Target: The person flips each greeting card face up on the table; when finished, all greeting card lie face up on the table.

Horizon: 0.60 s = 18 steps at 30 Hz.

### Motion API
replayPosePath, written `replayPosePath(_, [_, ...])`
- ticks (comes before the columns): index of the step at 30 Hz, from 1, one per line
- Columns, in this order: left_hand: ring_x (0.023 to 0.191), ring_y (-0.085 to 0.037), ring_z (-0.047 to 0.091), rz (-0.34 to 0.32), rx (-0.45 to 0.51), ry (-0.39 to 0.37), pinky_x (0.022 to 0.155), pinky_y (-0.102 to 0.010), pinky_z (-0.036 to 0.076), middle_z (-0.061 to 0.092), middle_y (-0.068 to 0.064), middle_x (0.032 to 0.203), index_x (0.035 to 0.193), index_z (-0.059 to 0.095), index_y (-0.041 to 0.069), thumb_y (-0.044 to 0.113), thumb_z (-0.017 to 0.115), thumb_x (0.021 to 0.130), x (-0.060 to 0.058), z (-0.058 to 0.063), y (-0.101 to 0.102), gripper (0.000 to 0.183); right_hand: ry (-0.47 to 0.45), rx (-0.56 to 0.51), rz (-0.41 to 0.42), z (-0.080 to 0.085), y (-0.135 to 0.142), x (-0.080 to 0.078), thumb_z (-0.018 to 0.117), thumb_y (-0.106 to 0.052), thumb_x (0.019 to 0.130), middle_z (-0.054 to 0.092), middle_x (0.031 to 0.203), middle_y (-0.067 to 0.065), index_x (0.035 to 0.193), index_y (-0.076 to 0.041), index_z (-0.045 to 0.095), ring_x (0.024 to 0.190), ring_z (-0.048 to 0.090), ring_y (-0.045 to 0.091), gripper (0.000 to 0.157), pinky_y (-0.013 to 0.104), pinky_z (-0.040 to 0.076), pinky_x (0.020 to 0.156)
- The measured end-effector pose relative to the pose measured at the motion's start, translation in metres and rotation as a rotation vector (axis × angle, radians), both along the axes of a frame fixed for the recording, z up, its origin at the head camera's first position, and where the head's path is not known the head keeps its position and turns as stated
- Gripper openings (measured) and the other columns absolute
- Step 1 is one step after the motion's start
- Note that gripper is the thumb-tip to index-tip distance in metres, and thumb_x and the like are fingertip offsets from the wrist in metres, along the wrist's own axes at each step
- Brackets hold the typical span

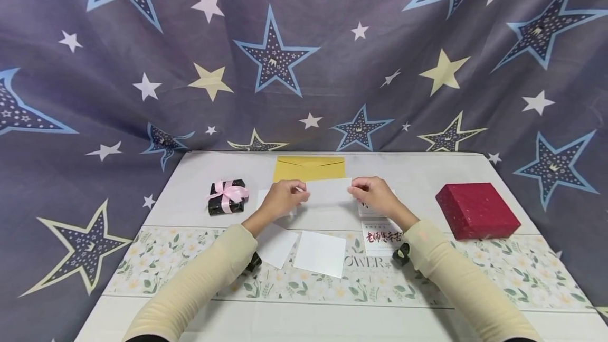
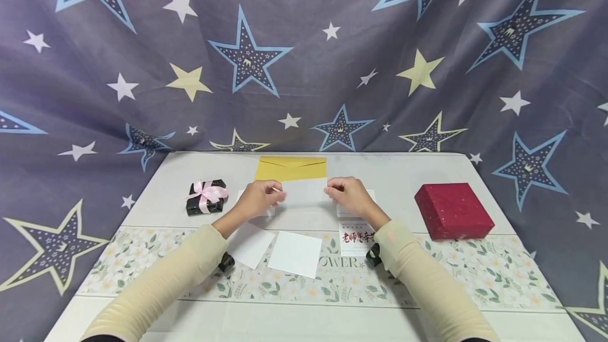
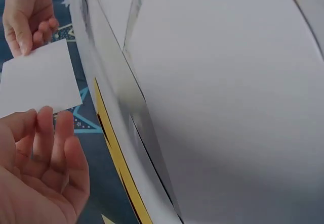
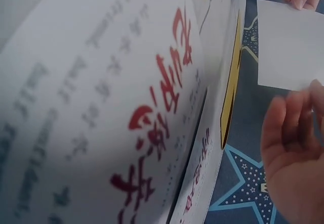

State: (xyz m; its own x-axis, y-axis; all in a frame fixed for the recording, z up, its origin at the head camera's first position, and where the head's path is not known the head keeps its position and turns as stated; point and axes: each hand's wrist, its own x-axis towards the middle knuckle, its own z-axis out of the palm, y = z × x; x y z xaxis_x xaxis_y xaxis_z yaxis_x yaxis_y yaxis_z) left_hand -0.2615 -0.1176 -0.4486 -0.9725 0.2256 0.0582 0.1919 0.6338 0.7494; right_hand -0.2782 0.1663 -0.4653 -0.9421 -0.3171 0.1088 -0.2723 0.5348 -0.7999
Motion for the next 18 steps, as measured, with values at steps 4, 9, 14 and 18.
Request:
replayPosePath(4, [0.077, -0.021, 0.077, -0.009, 0.116, -0.09, 0.069, -0.027, 0.055, 0.08, -0.007, 0.092, 0.098, 0.075, 0.009, 0.02, 0.073, 0.094, -0.003, -0.002, -0.001, 0.012, -0.094, -0.121, 0.043, -0.001, 0.003, 0.0, 0.06, -0.02, 0.103, 0.074, 0.086, 0.014, 0.099, 0.001, 0.073, 0.071, 0.069, 0.013, 0.024, 0.03, 0.059, 0.067])
replayPosePath(9, [0.082, -0.013, 0.074, -0.04, 0.211, -0.193, 0.082, -0.041, 0.061, 0.078, -0.011, 0.102, 0.109, 0.075, 0.002, 0.017, 0.067, 0.099, -0.007, -0.004, -0.003, 0.02, -0.176, -0.25, 0.099, -0.004, 0.009, 0.0, 0.051, -0.018, 0.107, 0.072, 0.107, 0.031, 0.118, 0.013, 0.067, 0.085, 0.075, 0.023, 0.036, 0.036, 0.062, 0.08])
replayPosePath(14, [0.083, -0.011, 0.072, -0.034, 0.178, -0.217, 0.083, -0.04, 0.061, 0.078, -0.008, 0.099, 0.112, 0.077, 0.006, 0.025, 0.065, 0.1, -0.01, -0.005, -0.003, 0.025, -0.202, -0.241, 0.101, -0.004, 0.01, 0.0, 0.051, -0.02, 0.107, 0.072, 0.113, 0.027, 0.125, 0.009, 0.066, 0.085, 0.074, 0.021, 0.037, 0.032, 0.061, 0.08])
replayPosePath(18, [0.086, -0.014, 0.071, -0.04, 0.126, -0.182, 0.078, -0.031, 0.058, 0.078, -0.006, 0.102, 0.113, 0.078, 0.011, 0.027, 0.069, 0.097, -0.011, -0.005, -0.002, 0.024, -0.162, -0.16, 0.087, -0.004, 0.009, 0.0, 0.06, -0.018, 0.103, 0.075, 0.101, 0.018, 0.124, 0.0, 0.07, 0.078, 0.07, 0.016, 0.03, 0.032, 0.057, 0.07])
